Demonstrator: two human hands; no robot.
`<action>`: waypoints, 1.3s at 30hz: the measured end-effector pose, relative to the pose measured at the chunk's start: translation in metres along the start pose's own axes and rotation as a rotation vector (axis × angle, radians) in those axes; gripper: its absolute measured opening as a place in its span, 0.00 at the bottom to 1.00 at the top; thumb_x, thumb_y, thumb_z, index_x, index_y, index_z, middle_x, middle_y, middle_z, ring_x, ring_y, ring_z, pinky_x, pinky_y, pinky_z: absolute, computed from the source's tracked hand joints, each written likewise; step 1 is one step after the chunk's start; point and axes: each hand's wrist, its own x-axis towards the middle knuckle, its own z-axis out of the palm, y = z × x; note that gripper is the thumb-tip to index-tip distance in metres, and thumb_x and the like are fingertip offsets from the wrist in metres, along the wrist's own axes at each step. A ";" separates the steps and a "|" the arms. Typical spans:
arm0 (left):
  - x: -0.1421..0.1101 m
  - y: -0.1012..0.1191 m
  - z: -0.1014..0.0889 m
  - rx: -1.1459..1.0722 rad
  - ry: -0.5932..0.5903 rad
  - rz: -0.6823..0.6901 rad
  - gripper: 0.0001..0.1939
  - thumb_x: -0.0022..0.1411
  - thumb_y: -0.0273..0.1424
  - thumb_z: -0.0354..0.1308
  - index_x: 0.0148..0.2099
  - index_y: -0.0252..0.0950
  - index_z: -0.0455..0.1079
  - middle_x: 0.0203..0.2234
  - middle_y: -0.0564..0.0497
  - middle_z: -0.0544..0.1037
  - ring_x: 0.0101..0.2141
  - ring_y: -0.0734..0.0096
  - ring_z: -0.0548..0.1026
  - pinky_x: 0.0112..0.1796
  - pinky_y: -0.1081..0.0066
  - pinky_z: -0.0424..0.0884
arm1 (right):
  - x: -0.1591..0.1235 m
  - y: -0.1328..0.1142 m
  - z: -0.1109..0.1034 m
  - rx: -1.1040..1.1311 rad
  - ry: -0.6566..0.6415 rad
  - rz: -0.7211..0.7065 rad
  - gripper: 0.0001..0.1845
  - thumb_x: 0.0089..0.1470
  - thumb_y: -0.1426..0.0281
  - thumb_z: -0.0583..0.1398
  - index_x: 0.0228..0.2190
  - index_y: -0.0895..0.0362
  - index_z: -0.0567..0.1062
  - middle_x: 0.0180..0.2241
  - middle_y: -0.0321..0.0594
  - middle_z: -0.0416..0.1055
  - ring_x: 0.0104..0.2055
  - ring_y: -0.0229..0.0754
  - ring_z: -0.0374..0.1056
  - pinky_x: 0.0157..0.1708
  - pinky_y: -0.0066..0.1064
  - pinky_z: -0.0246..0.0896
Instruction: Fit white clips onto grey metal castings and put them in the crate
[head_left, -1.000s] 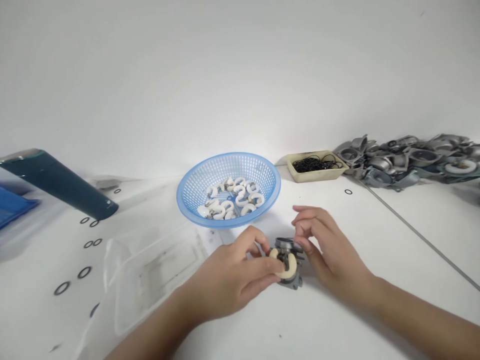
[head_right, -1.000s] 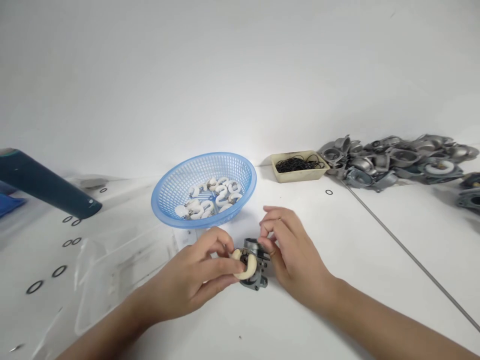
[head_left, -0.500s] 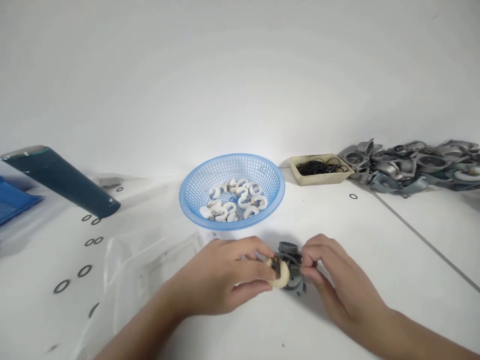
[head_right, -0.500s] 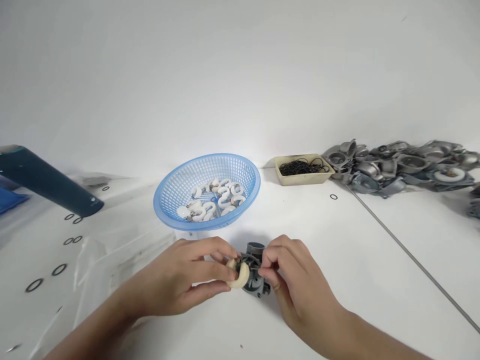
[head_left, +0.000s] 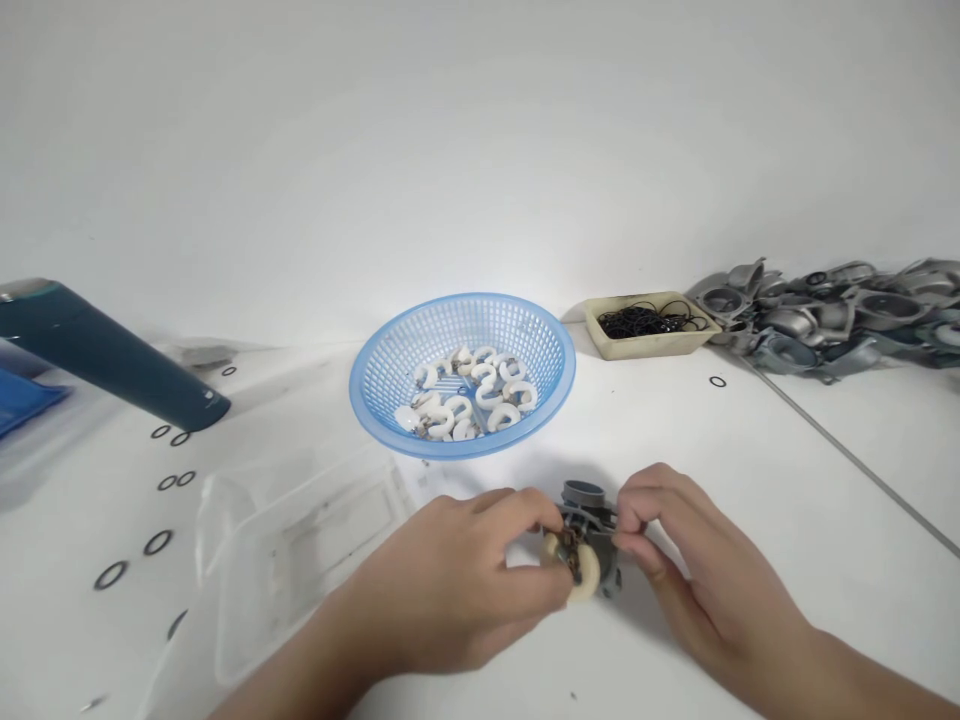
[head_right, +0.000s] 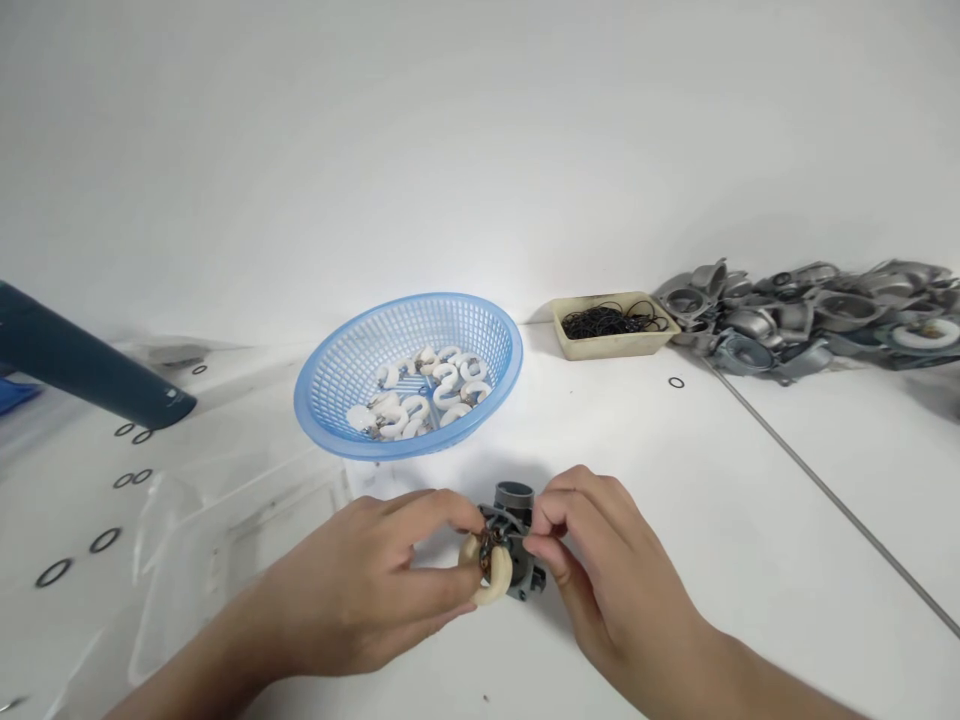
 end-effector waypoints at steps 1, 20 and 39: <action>0.000 0.000 0.001 -0.001 0.002 -0.002 0.06 0.76 0.31 0.61 0.52 0.45 0.76 0.55 0.49 0.80 0.37 0.69 0.79 0.29 0.71 0.69 | -0.001 0.000 0.001 0.008 -0.005 0.015 0.07 0.81 0.72 0.55 0.45 0.50 0.69 0.41 0.40 0.67 0.41 0.45 0.66 0.38 0.35 0.66; 0.008 -0.001 0.009 -0.225 0.172 -0.015 0.10 0.76 0.31 0.68 0.56 0.38 0.76 0.45 0.50 0.85 0.44 0.65 0.83 0.41 0.67 0.81 | 0.001 0.003 0.002 0.043 -0.038 0.068 0.08 0.81 0.72 0.55 0.43 0.50 0.68 0.37 0.37 0.66 0.37 0.41 0.66 0.34 0.32 0.66; 0.010 0.007 0.027 -0.383 0.314 -0.075 0.14 0.70 0.25 0.71 0.56 0.35 0.77 0.47 0.47 0.85 0.45 0.66 0.80 0.47 0.66 0.80 | 0.000 0.003 0.011 0.086 0.008 0.092 0.09 0.82 0.71 0.54 0.43 0.51 0.69 0.37 0.34 0.65 0.35 0.38 0.64 0.32 0.30 0.63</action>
